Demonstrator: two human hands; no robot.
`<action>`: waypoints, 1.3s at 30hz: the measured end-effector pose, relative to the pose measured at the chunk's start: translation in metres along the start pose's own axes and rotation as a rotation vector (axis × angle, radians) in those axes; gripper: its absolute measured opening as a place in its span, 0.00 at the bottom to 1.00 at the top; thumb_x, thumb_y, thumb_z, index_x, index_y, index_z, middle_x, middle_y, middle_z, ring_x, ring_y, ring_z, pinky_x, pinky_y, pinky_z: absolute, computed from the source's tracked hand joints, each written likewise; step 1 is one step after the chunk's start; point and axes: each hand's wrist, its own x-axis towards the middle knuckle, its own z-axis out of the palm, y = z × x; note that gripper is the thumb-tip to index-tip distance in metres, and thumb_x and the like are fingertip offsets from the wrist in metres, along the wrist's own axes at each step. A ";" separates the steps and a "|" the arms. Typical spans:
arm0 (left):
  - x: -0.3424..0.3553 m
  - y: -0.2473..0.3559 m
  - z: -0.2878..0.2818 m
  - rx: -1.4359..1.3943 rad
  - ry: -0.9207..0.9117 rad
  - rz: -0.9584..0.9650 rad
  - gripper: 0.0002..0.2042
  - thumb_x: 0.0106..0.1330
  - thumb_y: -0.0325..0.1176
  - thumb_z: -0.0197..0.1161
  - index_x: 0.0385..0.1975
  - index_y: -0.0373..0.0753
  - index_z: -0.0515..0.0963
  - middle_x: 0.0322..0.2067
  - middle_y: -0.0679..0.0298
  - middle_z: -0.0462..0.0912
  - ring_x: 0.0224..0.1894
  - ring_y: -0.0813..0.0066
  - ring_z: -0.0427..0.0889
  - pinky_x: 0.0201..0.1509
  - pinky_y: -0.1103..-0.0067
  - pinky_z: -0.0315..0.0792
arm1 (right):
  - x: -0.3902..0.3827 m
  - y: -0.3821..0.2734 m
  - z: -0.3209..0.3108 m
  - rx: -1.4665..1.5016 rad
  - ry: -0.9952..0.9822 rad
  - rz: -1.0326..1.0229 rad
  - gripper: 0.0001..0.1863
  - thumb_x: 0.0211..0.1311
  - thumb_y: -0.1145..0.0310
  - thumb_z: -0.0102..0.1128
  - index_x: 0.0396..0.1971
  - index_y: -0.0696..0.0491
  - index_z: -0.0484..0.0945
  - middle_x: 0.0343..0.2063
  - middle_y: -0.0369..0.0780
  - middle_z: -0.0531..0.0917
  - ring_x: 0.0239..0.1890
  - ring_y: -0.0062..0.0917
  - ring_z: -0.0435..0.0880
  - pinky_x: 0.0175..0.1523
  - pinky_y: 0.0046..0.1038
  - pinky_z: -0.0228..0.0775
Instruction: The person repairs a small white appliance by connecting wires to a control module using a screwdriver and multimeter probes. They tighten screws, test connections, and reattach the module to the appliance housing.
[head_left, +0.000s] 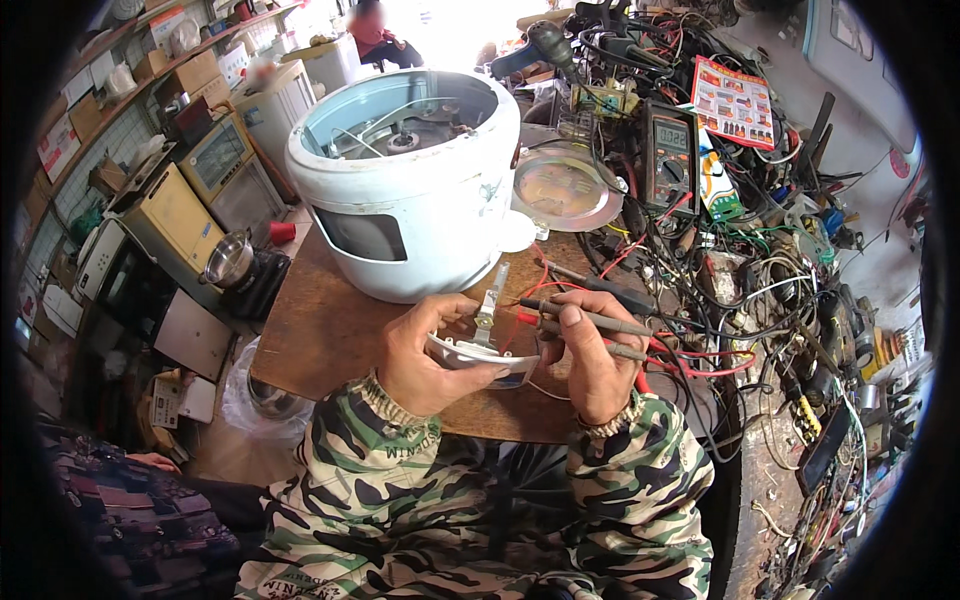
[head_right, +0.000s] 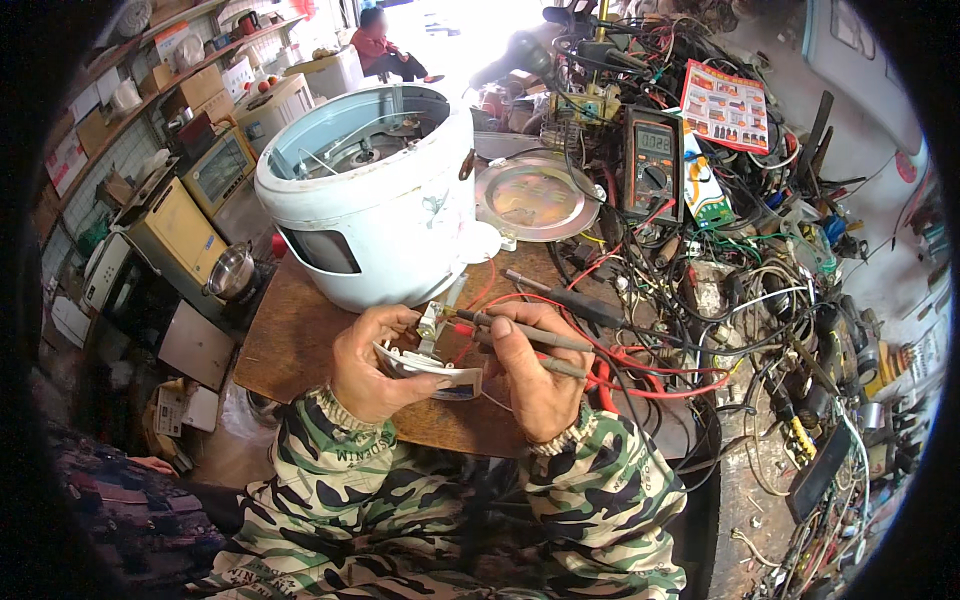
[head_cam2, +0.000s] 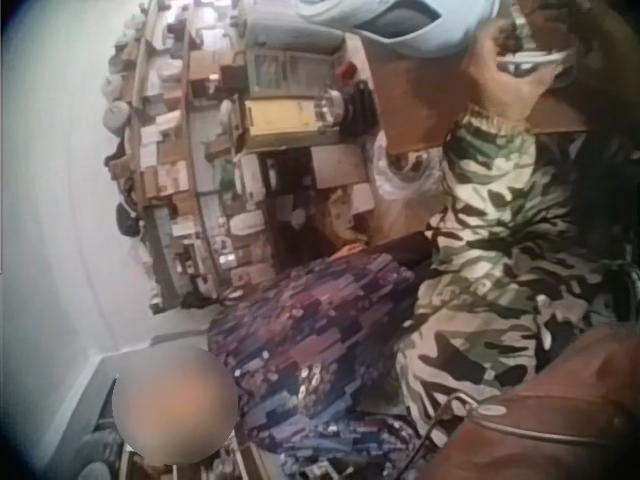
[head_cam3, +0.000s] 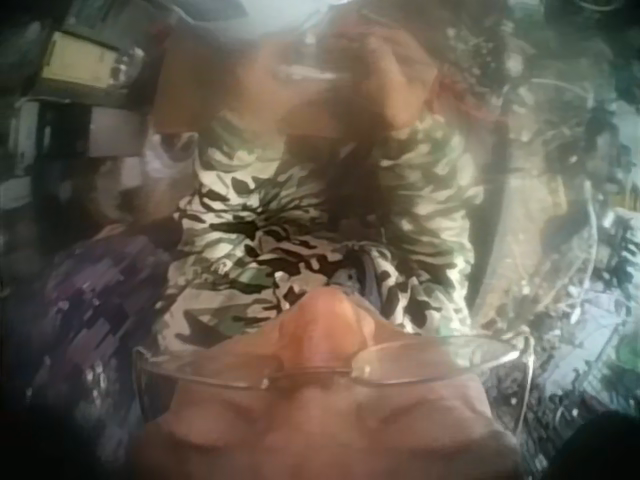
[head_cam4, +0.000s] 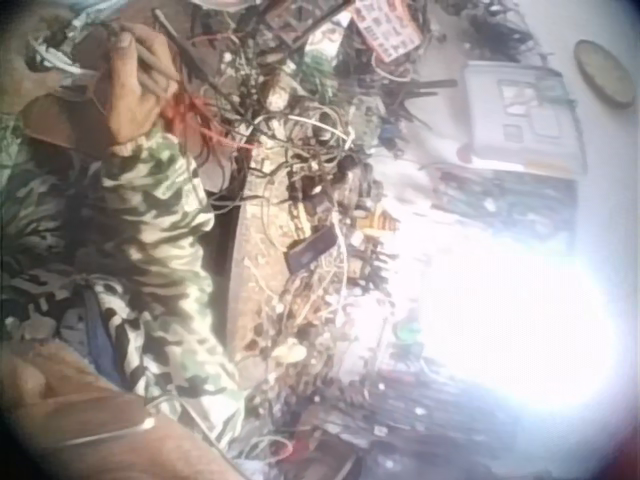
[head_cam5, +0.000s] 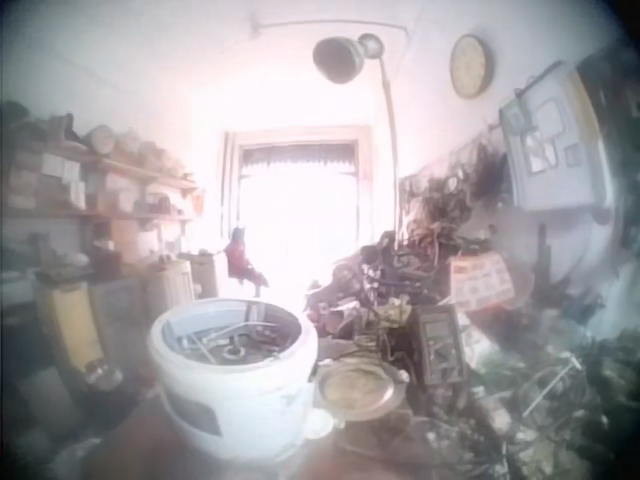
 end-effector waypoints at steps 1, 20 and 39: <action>0.000 -0.002 0.000 -0.062 -0.015 -0.033 0.31 0.45 0.31 0.84 0.50 0.33 0.78 0.43 0.58 0.86 0.43 0.75 0.86 0.46 0.76 0.82 | 0.000 -0.002 -0.002 0.003 -0.031 -0.001 0.13 0.72 0.68 0.58 0.42 0.65 0.80 0.32 0.45 0.85 0.28 0.25 0.83 0.32 0.25 0.76; 0.005 -0.018 -0.018 -0.610 -0.159 -0.272 0.37 0.49 0.26 0.83 0.61 0.30 0.70 0.46 0.62 0.83 0.46 0.77 0.82 0.54 0.79 0.76 | -0.005 -0.001 -0.006 -0.329 -0.168 -0.596 0.12 0.64 0.80 0.62 0.46 0.64 0.81 0.28 0.44 0.85 0.26 0.28 0.84 0.32 0.27 0.75; 0.003 -0.012 0.001 -0.246 -0.158 -0.190 0.32 0.51 0.23 0.81 0.58 0.30 0.75 0.35 0.66 0.79 0.38 0.83 0.80 0.40 0.84 0.77 | -0.003 -0.011 -0.010 -0.382 -0.131 -0.316 0.14 0.61 0.76 0.65 0.46 0.63 0.84 0.26 0.44 0.83 0.27 0.26 0.82 0.33 0.25 0.72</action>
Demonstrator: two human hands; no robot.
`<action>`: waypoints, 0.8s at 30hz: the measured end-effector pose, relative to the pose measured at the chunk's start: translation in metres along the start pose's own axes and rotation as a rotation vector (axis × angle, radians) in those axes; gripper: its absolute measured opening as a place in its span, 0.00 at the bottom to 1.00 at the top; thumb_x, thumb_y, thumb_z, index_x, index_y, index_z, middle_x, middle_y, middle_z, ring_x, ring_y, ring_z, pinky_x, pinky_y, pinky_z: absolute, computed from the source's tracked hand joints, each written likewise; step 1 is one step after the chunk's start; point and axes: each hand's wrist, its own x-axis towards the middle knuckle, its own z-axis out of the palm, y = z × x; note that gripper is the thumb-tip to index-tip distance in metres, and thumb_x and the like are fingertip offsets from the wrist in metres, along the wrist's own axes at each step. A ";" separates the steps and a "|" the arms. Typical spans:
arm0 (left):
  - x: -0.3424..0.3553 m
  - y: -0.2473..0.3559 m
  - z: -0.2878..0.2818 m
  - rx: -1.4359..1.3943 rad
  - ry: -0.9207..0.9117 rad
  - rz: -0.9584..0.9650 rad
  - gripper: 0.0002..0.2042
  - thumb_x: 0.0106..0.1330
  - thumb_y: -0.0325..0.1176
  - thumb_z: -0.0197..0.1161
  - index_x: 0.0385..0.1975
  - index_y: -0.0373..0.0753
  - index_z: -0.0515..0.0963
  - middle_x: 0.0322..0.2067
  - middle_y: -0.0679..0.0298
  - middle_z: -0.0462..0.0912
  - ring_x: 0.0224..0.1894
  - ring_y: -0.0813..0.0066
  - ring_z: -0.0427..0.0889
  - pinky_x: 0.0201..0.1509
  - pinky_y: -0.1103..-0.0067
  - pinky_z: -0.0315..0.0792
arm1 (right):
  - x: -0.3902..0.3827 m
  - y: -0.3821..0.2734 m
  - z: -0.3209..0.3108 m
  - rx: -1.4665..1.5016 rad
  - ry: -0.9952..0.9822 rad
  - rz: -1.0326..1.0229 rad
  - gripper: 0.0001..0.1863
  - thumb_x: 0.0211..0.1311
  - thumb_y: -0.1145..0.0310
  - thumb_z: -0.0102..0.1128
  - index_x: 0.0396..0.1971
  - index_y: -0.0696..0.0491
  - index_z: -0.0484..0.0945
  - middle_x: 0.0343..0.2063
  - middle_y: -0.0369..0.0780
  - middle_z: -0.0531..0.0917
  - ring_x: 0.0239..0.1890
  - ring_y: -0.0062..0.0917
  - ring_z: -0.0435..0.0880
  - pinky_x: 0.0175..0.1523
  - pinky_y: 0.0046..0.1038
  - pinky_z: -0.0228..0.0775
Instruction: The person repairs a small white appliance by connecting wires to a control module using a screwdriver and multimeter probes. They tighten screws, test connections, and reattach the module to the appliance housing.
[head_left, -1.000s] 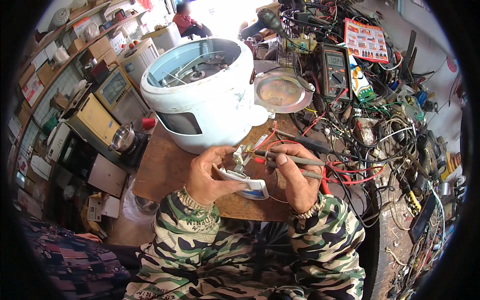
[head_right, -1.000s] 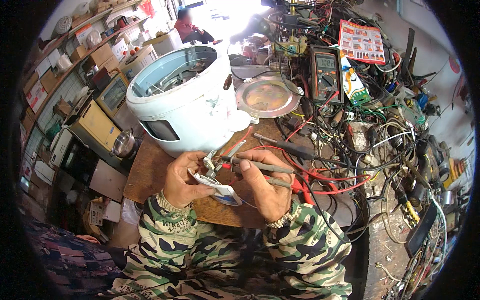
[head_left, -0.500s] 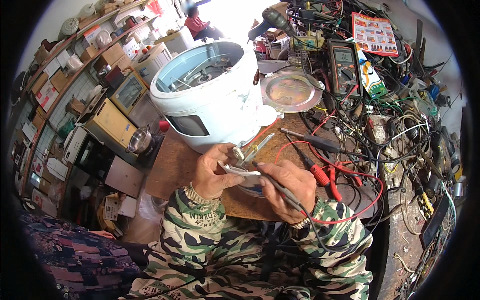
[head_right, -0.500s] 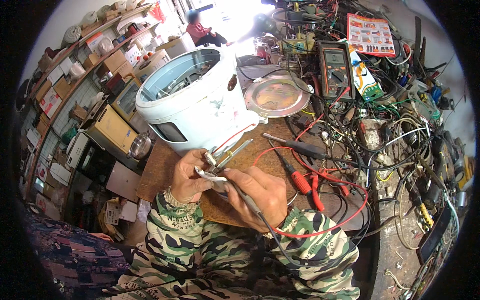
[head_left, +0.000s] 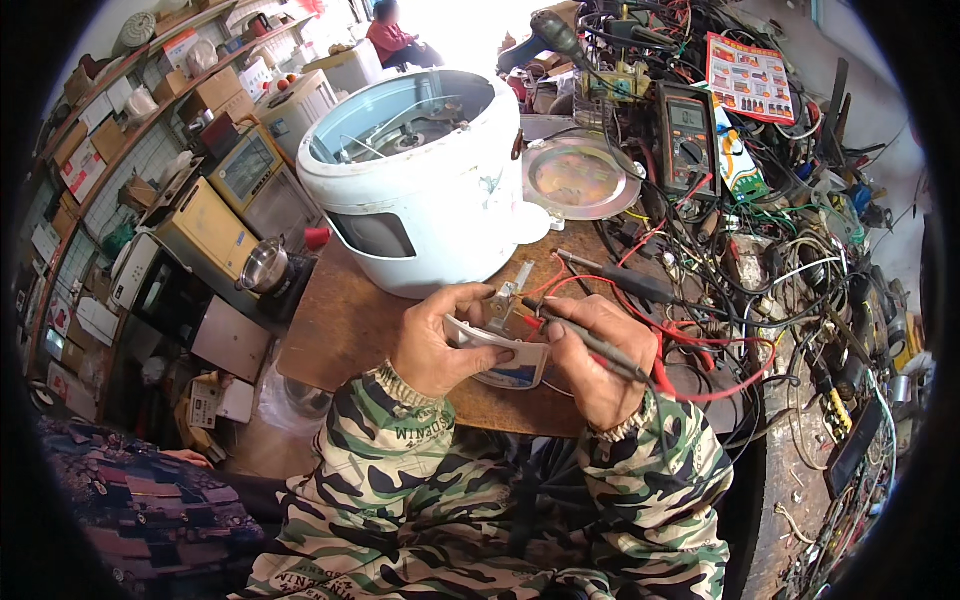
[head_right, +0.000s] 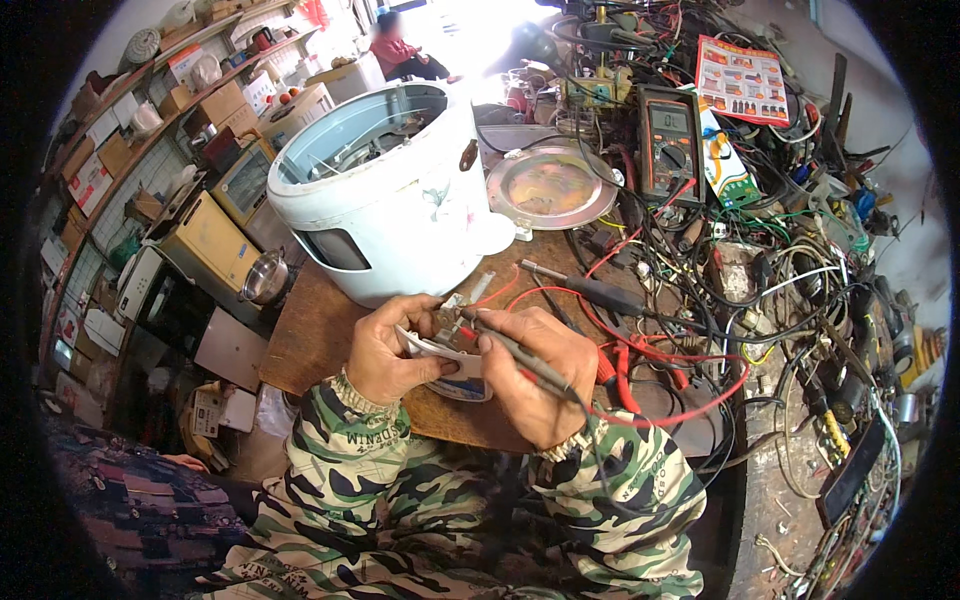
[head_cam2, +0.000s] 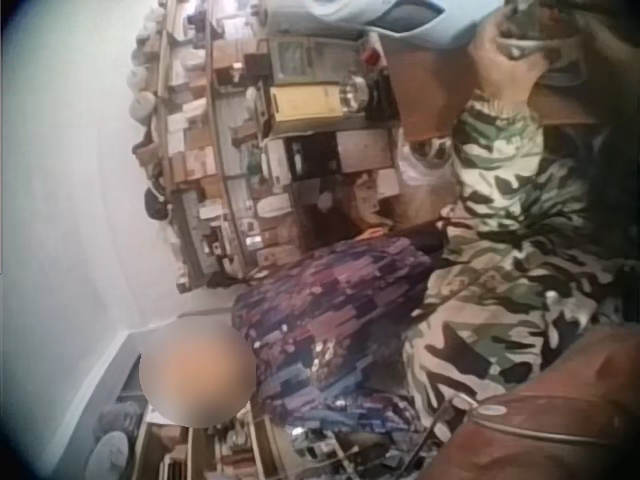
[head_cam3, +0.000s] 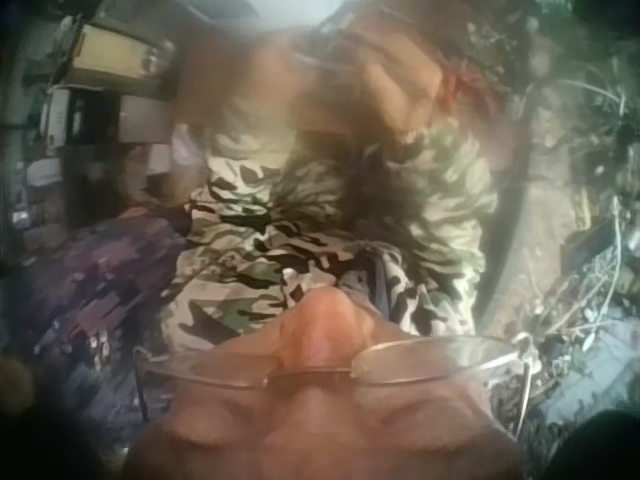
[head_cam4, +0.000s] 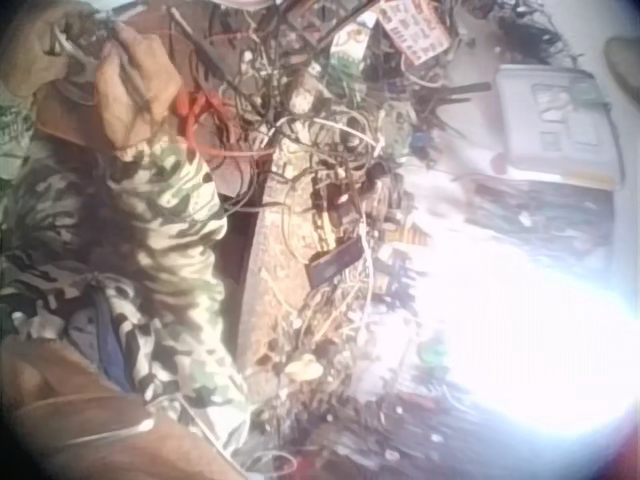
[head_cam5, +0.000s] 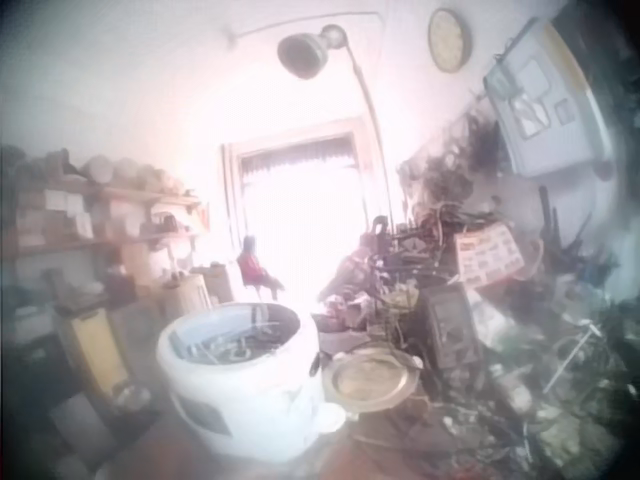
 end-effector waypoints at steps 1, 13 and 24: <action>-0.001 0.001 0.000 0.006 0.013 -0.015 0.33 0.51 0.24 0.81 0.58 0.29 0.74 0.35 0.66 0.79 0.38 0.83 0.80 0.39 0.84 0.77 | 0.001 -0.002 -0.001 0.009 -0.017 0.057 0.14 0.62 0.75 0.65 0.46 0.63 0.84 0.26 0.43 0.83 0.27 0.25 0.82 0.33 0.25 0.72; -0.002 0.002 0.002 0.059 0.040 -0.004 0.35 0.48 0.28 0.83 0.57 0.28 0.74 0.35 0.67 0.80 0.39 0.82 0.79 0.43 0.82 0.77 | 0.003 0.008 0.008 0.085 -0.053 0.169 0.16 0.71 0.69 0.61 0.50 0.64 0.83 0.36 0.42 0.87 0.35 0.18 0.83 0.40 0.21 0.75; -0.004 0.013 0.004 0.174 0.078 -0.012 0.32 0.47 0.28 0.82 0.54 0.31 0.77 0.33 0.66 0.82 0.38 0.80 0.81 0.44 0.80 0.77 | 0.004 0.010 0.019 -0.005 -0.004 0.049 0.13 0.67 0.71 0.63 0.45 0.64 0.85 0.31 0.46 0.87 0.31 0.24 0.86 0.37 0.24 0.77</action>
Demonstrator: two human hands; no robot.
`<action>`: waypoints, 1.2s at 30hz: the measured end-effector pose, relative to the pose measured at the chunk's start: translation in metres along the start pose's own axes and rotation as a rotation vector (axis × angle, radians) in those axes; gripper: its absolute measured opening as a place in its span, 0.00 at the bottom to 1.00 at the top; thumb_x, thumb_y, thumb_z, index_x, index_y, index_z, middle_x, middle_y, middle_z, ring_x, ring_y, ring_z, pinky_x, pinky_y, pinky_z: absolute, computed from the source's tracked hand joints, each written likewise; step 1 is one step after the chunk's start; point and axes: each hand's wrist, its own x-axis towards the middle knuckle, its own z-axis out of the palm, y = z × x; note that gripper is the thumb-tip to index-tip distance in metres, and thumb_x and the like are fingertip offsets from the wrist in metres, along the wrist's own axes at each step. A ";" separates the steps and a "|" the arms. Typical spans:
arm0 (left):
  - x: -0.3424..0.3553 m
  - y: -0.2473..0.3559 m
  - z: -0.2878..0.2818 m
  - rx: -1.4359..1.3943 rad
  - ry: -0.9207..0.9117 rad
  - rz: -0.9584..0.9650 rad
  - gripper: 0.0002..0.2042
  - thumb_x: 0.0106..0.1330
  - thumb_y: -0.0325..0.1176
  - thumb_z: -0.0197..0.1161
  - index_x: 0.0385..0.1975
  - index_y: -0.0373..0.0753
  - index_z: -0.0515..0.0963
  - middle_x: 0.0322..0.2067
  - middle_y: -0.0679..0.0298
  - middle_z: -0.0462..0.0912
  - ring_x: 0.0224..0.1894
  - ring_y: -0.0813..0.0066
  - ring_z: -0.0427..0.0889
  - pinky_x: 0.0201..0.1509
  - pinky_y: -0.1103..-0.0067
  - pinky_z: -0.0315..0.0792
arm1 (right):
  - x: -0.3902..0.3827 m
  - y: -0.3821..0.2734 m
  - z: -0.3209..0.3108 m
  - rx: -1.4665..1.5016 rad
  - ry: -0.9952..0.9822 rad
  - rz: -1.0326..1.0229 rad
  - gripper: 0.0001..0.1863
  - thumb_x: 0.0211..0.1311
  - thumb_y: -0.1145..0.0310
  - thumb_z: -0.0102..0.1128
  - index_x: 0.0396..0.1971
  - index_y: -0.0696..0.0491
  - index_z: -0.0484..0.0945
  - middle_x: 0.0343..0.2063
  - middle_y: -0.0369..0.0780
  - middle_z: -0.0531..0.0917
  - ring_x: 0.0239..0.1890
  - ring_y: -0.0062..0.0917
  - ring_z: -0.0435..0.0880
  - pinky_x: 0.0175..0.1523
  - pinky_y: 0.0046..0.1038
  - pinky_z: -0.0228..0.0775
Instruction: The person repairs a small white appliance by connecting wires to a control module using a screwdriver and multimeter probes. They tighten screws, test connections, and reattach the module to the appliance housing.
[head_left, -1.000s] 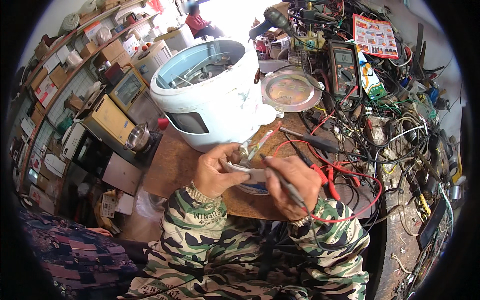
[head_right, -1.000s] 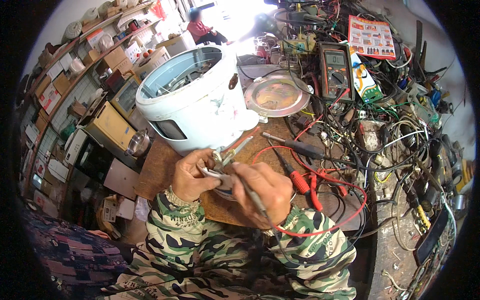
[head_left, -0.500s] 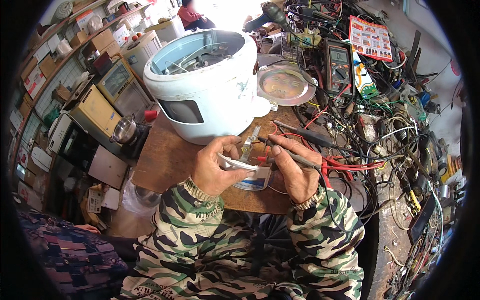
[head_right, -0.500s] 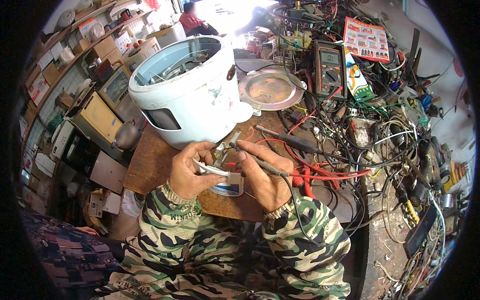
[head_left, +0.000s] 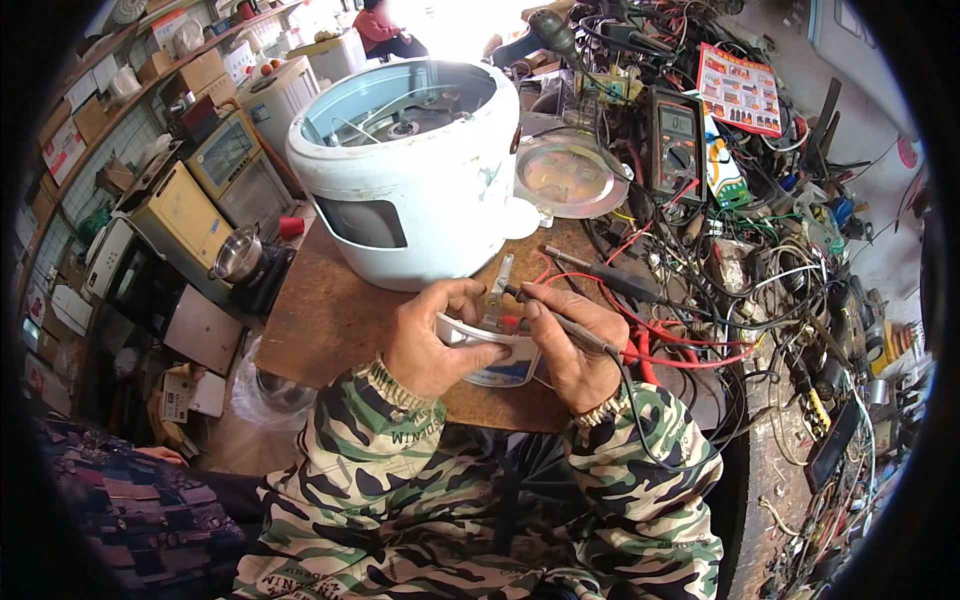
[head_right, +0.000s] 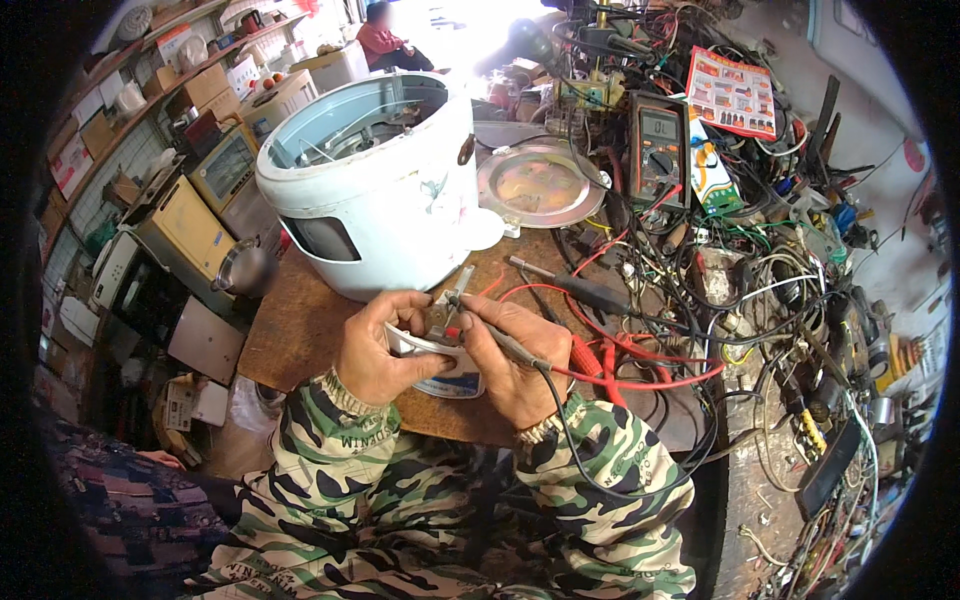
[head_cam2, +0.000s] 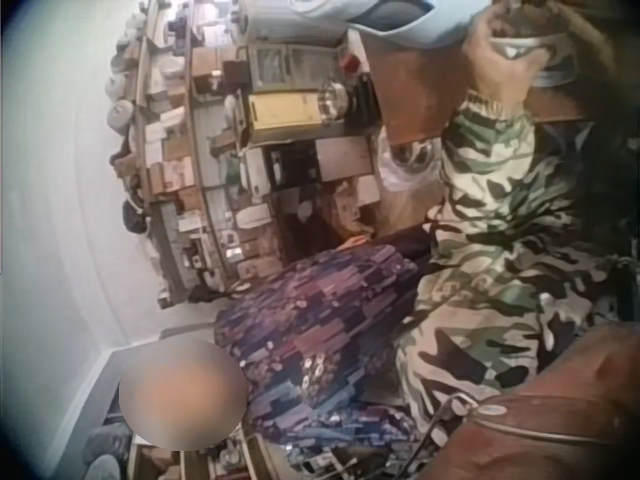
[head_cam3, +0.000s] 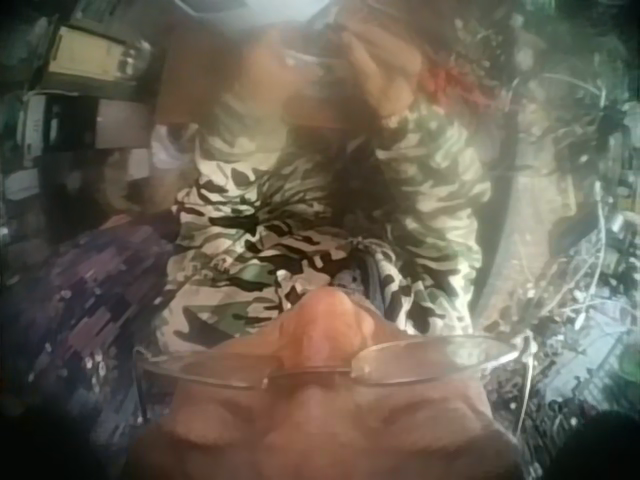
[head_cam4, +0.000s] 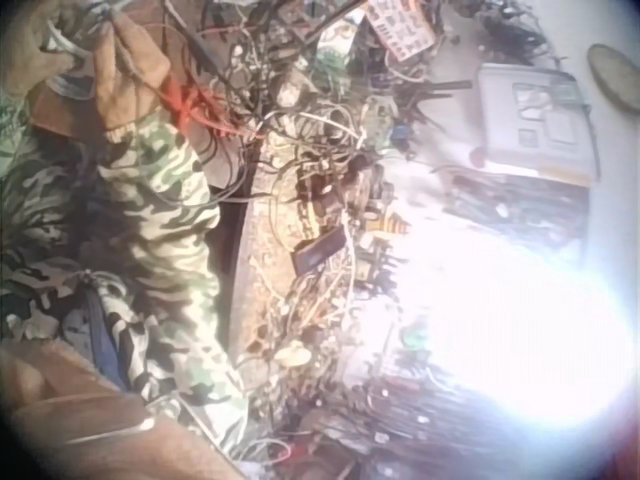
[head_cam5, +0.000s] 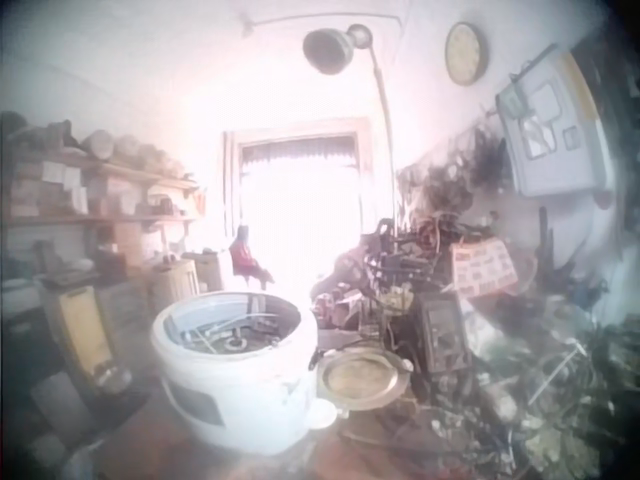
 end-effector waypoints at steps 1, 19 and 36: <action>0.000 0.002 -0.001 0.030 0.003 -0.004 0.31 0.46 0.28 0.82 0.53 0.31 0.77 0.32 0.66 0.82 0.38 0.80 0.81 0.43 0.80 0.77 | 0.000 0.000 0.001 -0.018 0.005 -0.016 0.12 0.66 0.73 0.64 0.44 0.64 0.85 0.30 0.46 0.87 0.30 0.25 0.86 0.36 0.24 0.77; -0.004 -0.003 -0.005 0.061 0.036 0.046 0.25 0.43 0.23 0.79 0.43 0.32 0.76 0.30 0.67 0.78 0.33 0.83 0.76 0.37 0.81 0.74 | -0.006 0.010 0.009 0.094 -0.002 0.051 0.10 0.64 0.73 0.67 0.42 0.62 0.84 0.28 0.44 0.87 0.29 0.24 0.87 0.34 0.24 0.77; -0.001 0.002 0.000 0.159 0.060 0.103 0.24 0.43 0.27 0.81 0.42 0.35 0.79 0.28 0.67 0.80 0.31 0.80 0.79 0.36 0.79 0.75 | -0.005 0.007 0.002 -0.042 0.017 -0.110 0.09 0.65 0.73 0.65 0.40 0.63 0.84 0.30 0.45 0.87 0.30 0.25 0.86 0.36 0.26 0.77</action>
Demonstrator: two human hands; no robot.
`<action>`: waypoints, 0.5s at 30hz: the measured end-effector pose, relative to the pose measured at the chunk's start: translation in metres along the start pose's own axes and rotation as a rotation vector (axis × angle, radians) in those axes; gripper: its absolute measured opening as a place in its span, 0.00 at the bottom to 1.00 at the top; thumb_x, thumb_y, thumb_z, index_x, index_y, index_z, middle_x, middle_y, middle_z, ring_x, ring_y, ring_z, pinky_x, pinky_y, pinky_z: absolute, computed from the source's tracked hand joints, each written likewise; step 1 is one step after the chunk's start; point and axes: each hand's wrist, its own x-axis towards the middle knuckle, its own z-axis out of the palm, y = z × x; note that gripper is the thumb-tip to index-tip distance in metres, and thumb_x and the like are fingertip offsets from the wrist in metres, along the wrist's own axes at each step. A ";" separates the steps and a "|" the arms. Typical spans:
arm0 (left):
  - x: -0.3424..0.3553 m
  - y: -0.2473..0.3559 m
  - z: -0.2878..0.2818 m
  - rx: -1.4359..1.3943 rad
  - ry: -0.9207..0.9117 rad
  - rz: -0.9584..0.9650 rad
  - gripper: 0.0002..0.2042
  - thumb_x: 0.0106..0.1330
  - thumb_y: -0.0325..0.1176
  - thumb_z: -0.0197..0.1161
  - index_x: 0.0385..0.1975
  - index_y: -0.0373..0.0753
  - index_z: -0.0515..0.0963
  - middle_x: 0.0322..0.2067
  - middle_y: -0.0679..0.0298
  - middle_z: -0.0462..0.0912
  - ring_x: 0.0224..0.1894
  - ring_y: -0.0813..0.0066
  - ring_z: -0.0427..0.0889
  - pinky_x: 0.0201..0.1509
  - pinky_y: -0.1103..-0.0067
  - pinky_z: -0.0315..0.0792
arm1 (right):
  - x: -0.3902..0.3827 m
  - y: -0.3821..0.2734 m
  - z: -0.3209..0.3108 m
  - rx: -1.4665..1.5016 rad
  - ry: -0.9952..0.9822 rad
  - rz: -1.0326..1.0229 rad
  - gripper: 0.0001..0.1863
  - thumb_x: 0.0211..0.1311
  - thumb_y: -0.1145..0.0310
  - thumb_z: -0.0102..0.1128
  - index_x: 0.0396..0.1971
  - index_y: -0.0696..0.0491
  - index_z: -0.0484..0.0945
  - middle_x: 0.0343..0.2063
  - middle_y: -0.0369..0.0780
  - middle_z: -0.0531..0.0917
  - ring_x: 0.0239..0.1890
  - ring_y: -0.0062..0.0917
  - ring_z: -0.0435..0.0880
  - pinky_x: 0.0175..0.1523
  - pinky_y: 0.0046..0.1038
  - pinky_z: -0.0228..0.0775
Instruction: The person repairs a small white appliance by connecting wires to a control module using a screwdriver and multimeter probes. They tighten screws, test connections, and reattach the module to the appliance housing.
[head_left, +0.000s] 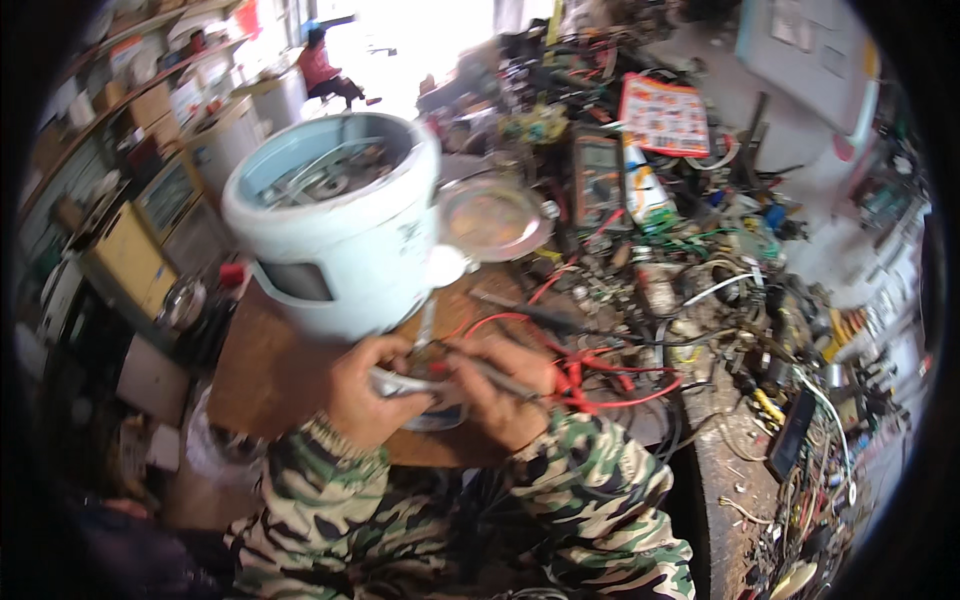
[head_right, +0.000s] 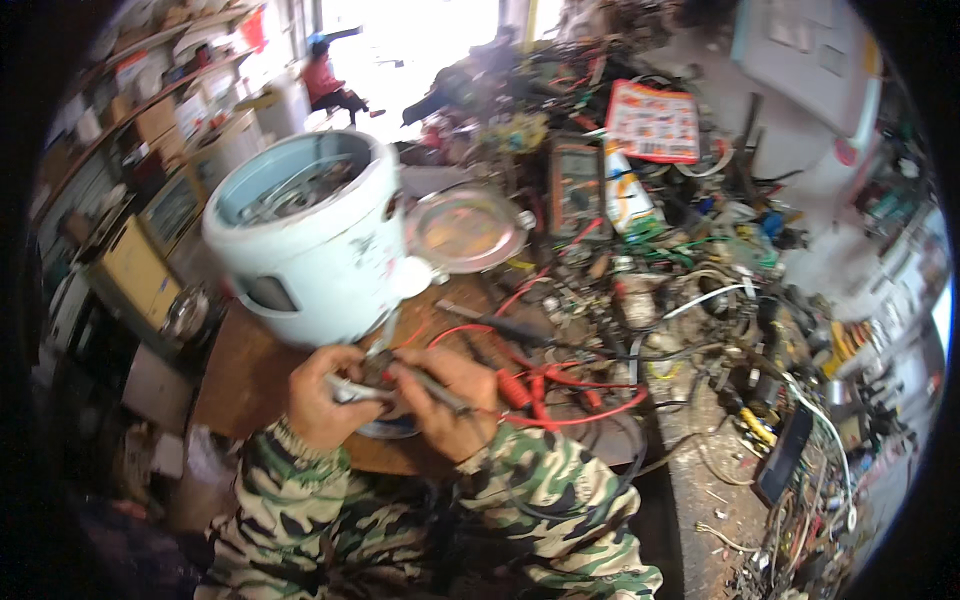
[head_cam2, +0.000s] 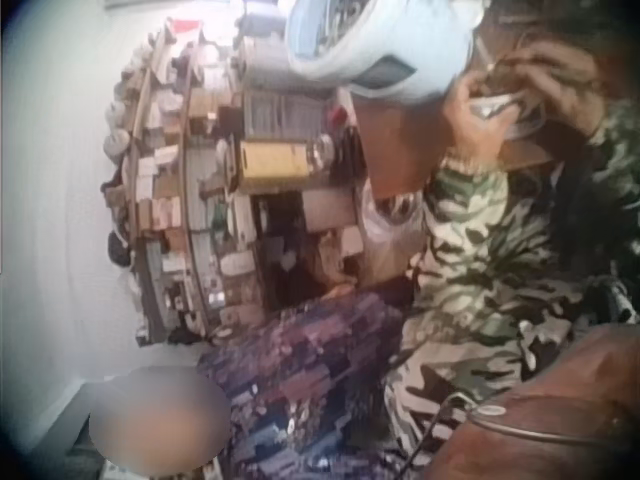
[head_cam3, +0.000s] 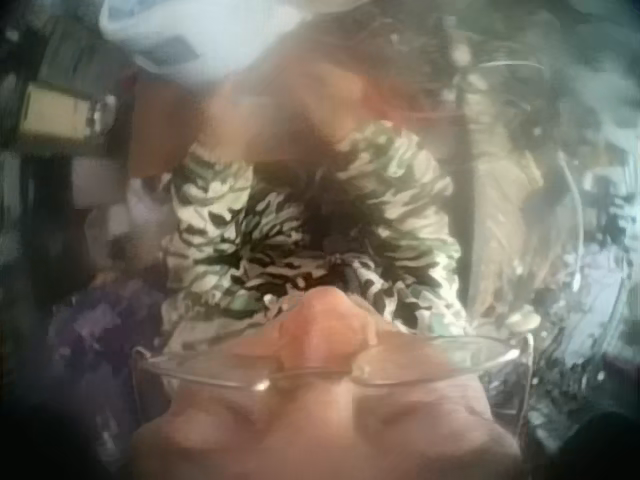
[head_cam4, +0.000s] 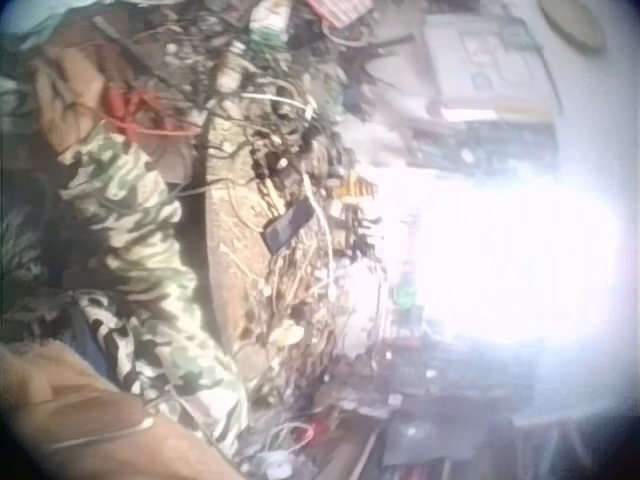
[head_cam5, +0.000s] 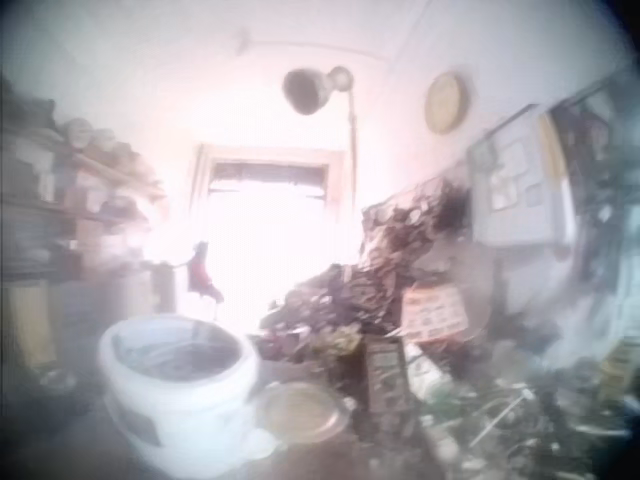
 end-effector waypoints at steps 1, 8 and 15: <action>0.004 -0.001 0.003 0.005 -0.024 0.027 0.24 0.43 0.27 0.81 0.42 0.35 0.79 0.28 0.66 0.80 0.31 0.80 0.79 0.36 0.79 0.76 | -0.001 0.006 -0.002 -0.084 0.015 -0.077 0.10 0.65 0.72 0.65 0.41 0.63 0.84 0.31 0.46 0.87 0.31 0.25 0.87 0.37 0.25 0.77; 0.001 0.003 -0.003 -0.064 -0.017 0.005 0.24 0.45 0.29 0.82 0.43 0.35 0.79 0.30 0.66 0.81 0.33 0.80 0.80 0.38 0.78 0.77 | 0.003 -0.008 0.003 0.105 -0.007 0.248 0.13 0.66 0.69 0.68 0.42 0.63 0.85 0.28 0.42 0.87 0.30 0.20 0.86 0.36 0.23 0.76; 0.001 0.001 -0.003 -0.064 -0.080 -0.038 0.27 0.47 0.27 0.81 0.48 0.34 0.78 0.34 0.68 0.78 0.38 0.82 0.77 0.41 0.81 0.75 | 0.002 -0.006 0.001 0.054 0.018 0.174 0.11 0.66 0.69 0.68 0.41 0.62 0.86 0.26 0.41 0.86 0.28 0.20 0.85 0.33 0.23 0.75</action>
